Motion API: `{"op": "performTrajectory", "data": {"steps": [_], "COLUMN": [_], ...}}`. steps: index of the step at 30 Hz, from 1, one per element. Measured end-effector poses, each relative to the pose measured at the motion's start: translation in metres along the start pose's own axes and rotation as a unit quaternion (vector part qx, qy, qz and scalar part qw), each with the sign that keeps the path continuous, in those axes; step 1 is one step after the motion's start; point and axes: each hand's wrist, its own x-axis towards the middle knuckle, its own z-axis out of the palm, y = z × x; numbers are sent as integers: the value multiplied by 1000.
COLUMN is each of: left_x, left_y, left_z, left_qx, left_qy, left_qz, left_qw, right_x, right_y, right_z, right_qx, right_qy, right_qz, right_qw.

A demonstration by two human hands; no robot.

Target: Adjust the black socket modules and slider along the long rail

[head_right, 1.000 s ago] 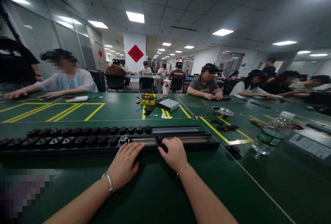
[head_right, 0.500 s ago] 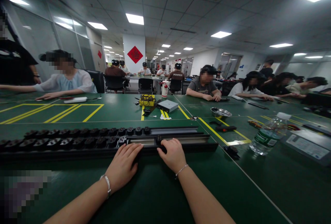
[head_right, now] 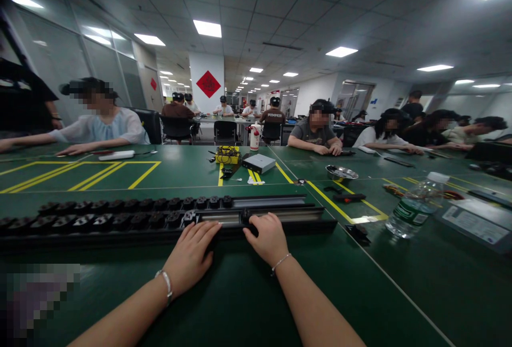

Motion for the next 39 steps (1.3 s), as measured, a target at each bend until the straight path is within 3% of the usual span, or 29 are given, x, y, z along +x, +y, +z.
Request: {"op": "performTrajectory", "data": {"steps": [39], "left_x": [1], "left_y": [0], "left_z": [0], "left_qx": [-1], "left_qy": [-2], "left_qz": [2], "left_qw": [1000], "right_x": [1], "right_y": [3], "right_z": [-2], "right_qx": [-1], "right_qy": [-1], "right_qz": [-12], "right_qw": [1000]}}
